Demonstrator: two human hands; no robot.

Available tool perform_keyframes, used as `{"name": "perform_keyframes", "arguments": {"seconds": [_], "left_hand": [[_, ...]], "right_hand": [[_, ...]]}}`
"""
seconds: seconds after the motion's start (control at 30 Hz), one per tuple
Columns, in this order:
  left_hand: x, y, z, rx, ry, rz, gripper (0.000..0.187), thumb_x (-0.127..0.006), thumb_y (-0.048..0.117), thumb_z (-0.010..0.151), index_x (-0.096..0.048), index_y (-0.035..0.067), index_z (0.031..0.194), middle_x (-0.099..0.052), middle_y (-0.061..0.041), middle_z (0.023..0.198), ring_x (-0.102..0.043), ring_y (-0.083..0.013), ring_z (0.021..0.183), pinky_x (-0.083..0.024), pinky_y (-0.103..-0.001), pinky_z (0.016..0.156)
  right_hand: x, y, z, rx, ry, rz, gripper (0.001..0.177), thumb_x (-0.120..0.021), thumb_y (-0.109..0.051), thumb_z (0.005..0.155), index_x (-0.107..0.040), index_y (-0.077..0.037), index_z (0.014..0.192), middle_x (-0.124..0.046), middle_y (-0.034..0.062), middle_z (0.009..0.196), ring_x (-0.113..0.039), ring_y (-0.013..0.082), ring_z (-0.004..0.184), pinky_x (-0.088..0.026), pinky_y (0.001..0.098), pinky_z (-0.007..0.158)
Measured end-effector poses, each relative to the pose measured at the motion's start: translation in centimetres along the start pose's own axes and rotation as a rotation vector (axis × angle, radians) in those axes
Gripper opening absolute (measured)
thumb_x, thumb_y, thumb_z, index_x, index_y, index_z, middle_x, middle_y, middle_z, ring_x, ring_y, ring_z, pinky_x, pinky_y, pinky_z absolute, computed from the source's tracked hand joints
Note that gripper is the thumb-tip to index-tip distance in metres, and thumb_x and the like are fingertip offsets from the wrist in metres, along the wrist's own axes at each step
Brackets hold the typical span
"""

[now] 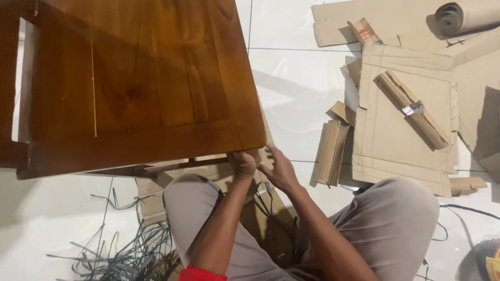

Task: Wrapping a wooden chair leg with cardboard and cutting cardboard rolls with scissors

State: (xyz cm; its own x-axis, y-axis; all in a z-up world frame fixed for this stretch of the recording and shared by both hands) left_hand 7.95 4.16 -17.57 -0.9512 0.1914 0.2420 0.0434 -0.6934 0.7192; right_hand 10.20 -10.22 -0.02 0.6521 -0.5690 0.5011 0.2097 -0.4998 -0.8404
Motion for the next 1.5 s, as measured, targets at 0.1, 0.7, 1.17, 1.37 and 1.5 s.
{"name": "perform_keyframes", "arguments": {"seconds": [0.1,0.7,1.17,1.37,1.5], "left_hand": [[0.4,1.7,0.6,0.097,-0.045,-0.138,0.056,-0.023,0.02,0.103,-0.037,-0.007,0.15,-0.043,-0.029,0.146,-0.046,-0.0433,0.136,-0.036,-0.051,0.117],[2.1,-2.3,-2.2,-0.056,-0.305,0.442,0.063,-0.063,0.021,0.101,-0.041,-0.017,0.145,-0.051,-0.04,0.141,-0.053,-0.0429,0.13,-0.035,-0.047,0.119],[6.3,2.0,2.2,0.694,-0.502,-0.579,0.063,-0.055,0.041,0.102,-0.037,0.019,0.158,-0.051,-0.002,0.153,-0.05,-0.0164,0.139,-0.036,-0.038,0.121],[6.7,6.2,4.5,0.656,-0.513,-0.507,0.054,-0.052,0.035,0.104,-0.048,0.007,0.149,-0.056,-0.018,0.144,-0.049,-0.0291,0.137,-0.036,-0.049,0.119],[6.7,7.9,6.0,0.551,-0.553,-0.473,0.048,-0.052,0.034,0.104,-0.054,0.009,0.145,-0.059,-0.019,0.138,-0.053,-0.0318,0.132,-0.04,-0.05,0.116]], "right_hand": [[-0.7,-0.4,1.1,0.075,-0.002,0.063,0.07,-0.077,-0.017,0.083,-0.046,-0.004,0.144,-0.055,0.027,0.138,-0.055,0.0472,0.129,-0.054,0.0557,0.106],[-1.3,1.9,3.9,0.176,-0.103,0.012,0.069,-0.081,-0.031,0.08,-0.049,-0.01,0.138,-0.056,0.0209,0.132,-0.057,0.0476,0.126,-0.05,0.0614,0.105],[8.2,-4.3,8.0,0.175,-0.591,-0.535,0.079,-0.083,-0.03,0.078,-0.05,-0.005,0.144,-0.058,0.0233,0.144,-0.058,0.0465,0.129,-0.047,0.0569,0.111],[9.7,-6.7,6.8,0.208,-0.601,-0.716,0.075,-0.08,-0.038,0.083,-0.047,-0.013,0.146,-0.063,0.0147,0.141,-0.064,0.0351,0.126,-0.051,0.0506,0.106],[5.3,-6.5,5.6,0.263,-0.585,-0.545,0.064,-0.073,-0.032,0.09,-0.051,-0.003,0.143,-0.065,0.0205,0.137,-0.07,0.0382,0.116,-0.054,0.0531,0.1]]}}
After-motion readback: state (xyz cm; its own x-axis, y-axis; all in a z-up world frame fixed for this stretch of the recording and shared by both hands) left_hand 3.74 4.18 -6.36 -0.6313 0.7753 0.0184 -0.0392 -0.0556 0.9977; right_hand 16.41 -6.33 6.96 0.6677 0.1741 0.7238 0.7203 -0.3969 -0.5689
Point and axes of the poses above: each hand's wrist, its own z-axis towards the middle knuckle, its own x-axis out of the back of the hand, y = z × x, the point moved 1 cm from there along z, towards the middle knuckle
